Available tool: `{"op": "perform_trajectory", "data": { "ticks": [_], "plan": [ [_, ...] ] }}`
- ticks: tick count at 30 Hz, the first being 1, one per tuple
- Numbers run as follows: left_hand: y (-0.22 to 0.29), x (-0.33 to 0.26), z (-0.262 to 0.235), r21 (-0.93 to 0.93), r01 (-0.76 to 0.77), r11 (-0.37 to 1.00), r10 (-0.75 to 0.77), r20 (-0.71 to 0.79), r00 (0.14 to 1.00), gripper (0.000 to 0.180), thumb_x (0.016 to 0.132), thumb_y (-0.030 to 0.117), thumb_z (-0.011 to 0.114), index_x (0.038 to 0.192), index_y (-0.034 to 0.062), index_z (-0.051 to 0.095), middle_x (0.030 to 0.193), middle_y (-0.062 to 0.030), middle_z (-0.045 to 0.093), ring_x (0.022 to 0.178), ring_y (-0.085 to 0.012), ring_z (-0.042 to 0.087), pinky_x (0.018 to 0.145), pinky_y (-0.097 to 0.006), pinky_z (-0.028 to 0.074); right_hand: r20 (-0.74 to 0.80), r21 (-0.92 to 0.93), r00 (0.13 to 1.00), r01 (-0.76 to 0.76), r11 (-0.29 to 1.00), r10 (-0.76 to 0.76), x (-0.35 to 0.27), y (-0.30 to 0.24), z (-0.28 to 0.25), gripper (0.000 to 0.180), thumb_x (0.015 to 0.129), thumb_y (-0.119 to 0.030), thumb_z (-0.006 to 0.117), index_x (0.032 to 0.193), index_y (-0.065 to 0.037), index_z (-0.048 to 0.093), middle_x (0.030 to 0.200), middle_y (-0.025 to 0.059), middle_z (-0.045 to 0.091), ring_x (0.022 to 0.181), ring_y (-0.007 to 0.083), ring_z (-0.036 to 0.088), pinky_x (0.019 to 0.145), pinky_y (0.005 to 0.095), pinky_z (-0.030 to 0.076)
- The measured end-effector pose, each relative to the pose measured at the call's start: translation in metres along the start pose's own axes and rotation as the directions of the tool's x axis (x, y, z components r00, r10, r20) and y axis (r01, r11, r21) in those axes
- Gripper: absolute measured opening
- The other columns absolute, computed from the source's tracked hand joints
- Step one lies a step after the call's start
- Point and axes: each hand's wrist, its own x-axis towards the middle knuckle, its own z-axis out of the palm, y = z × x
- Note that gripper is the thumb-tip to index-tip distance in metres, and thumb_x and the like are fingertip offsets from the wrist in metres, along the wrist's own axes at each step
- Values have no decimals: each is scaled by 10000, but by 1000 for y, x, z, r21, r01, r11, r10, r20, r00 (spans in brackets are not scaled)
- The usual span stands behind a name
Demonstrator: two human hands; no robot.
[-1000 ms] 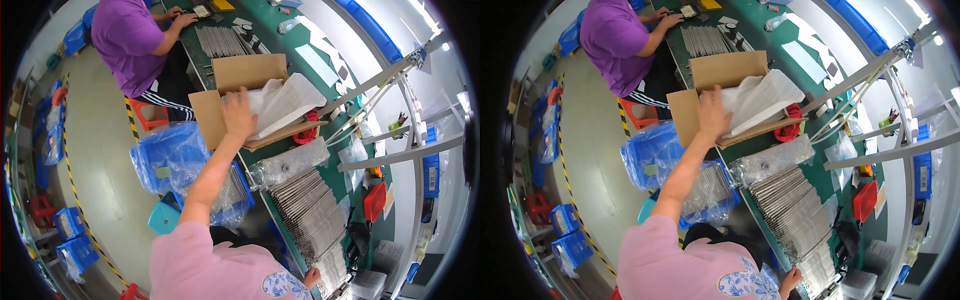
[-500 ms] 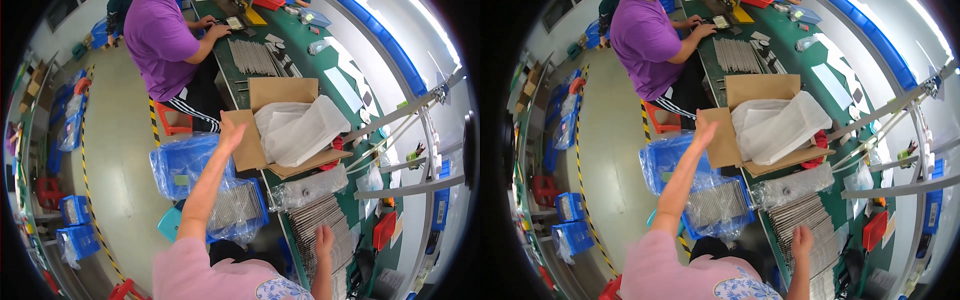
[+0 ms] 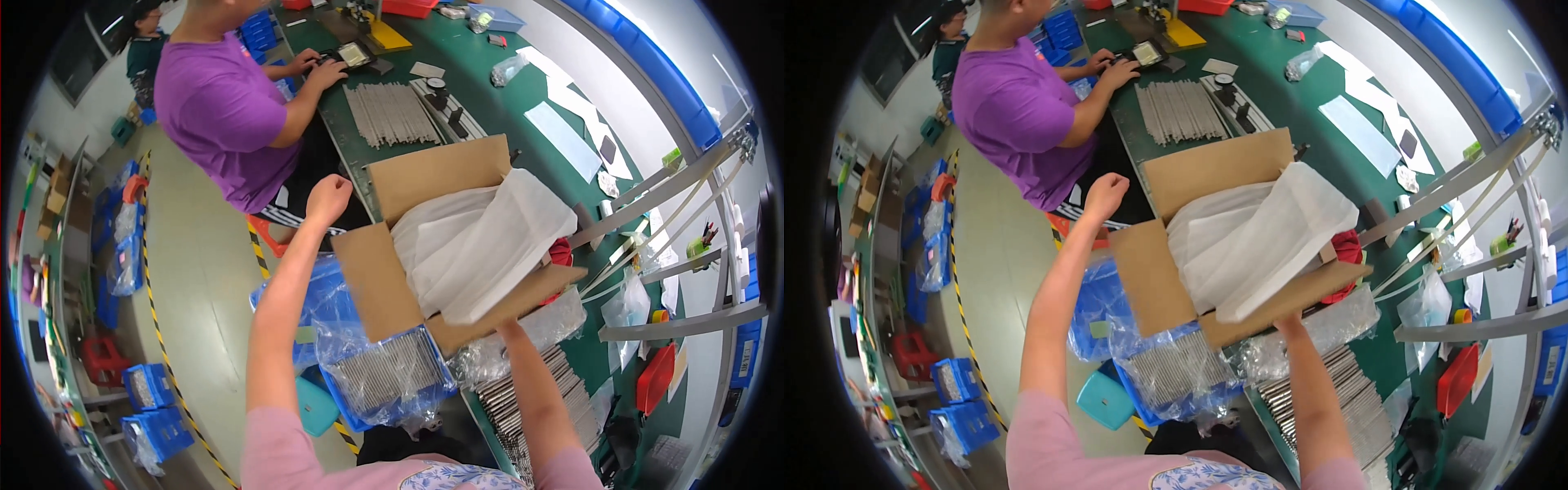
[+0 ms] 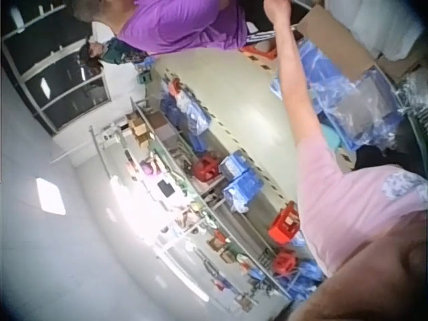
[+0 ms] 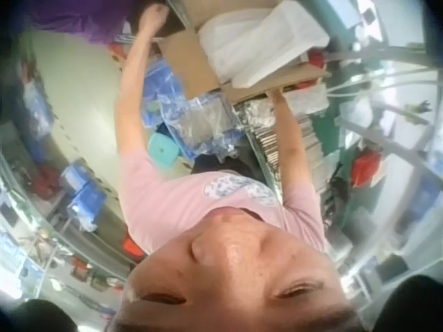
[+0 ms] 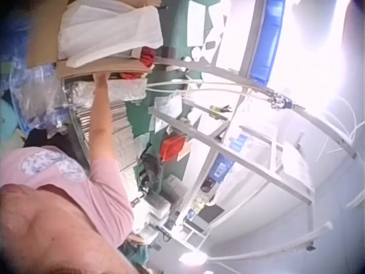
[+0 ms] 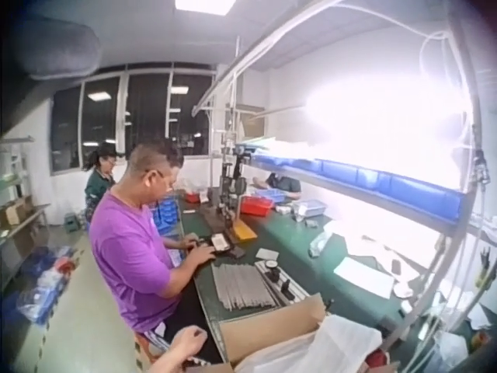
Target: Inspecting and assembling small metal components onto thin rods at an industrial workbench.
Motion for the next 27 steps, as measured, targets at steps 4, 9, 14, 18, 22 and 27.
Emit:
{"op": "perform_trajectory", "data": {
  "ticks": [4, 9, 14, 18, 22, 27],
  "plan": [
    [-11, 79, 47, 105, -16, 994, 5, 102, 995, 252, 714, 242, 485, 761, 34, 619, 773, -171, 595, 755, -318, 574, 657, -379, 446, -24, 149, 996, -77, 986, 81, -1, 20, 21, 465, 775, -346, 469, 1161, -87, 446, 1223, 143, 409, 1146, 300, 362, 954, 411, 272],
    [-24, 133, 104, 143, -7, 990, 12, -34, 999, 257, 709, 288, 551, 767, 47, 618, 766, -154, 602, 758, -308, 579, 664, -386, 449, -42, 301, 977, -187, 935, 209, -35, 46, 62, 466, 778, -351, 465, 1163, -90, 443, 1225, 140, 407, 1147, 300, 362, 952, 411, 275],
    [-20, 139, 122, 267, 172, 948, -149, -107, 983, 310, 732, 341, 577, 755, 33, 560, 807, -149, 602, 771, -317, 575, 652, -401, 448, -35, 418, 947, -276, 866, 319, -60, 46, 82, 467, 780, -355, 461, 1166, -92, 440, 1228, 137, 405, 1148, 299, 361, 951, 410, 279],
    [-25, 149, 128, 379, 178, 908, -145, -114, 983, 300, 742, 335, 567, 757, 36, 543, 848, -153, 596, 797, -323, 573, 666, -412, 451, -44, 487, 949, -252, 836, 311, -52, 53, 88, 468, 782, -359, 458, 1168, -94, 437, 1230, 135, 403, 1148, 299, 361, 950, 410, 281],
    [-20, 153, 126, 469, 134, 873, -136, -30, 990, 282, 741, 270, 541, 793, -6, 558, 881, -182, 583, 834, -333, 565, 692, -421, 453, -44, 550, 957, -218, 807, 288, -48, 50, 88, 469, 784, -363, 455, 1170, -97, 435, 1232, 133, 402, 1149, 299, 360, 948, 409, 284],
    [-15, 152, 95, 375, 147, 915, -144, -38, 989, 307, 690, 240, 551, 799, -47, 566, 781, -228, 578, 755, -366, 569, 674, -428, 452, -56, 648, 967, -154, 746, 247, -42, 49, 84, 470, 787, -368, 450, 1172, -99, 432, 1234, 130, 400, 1150, 299, 360, 947, 408, 287]
  ]
}}
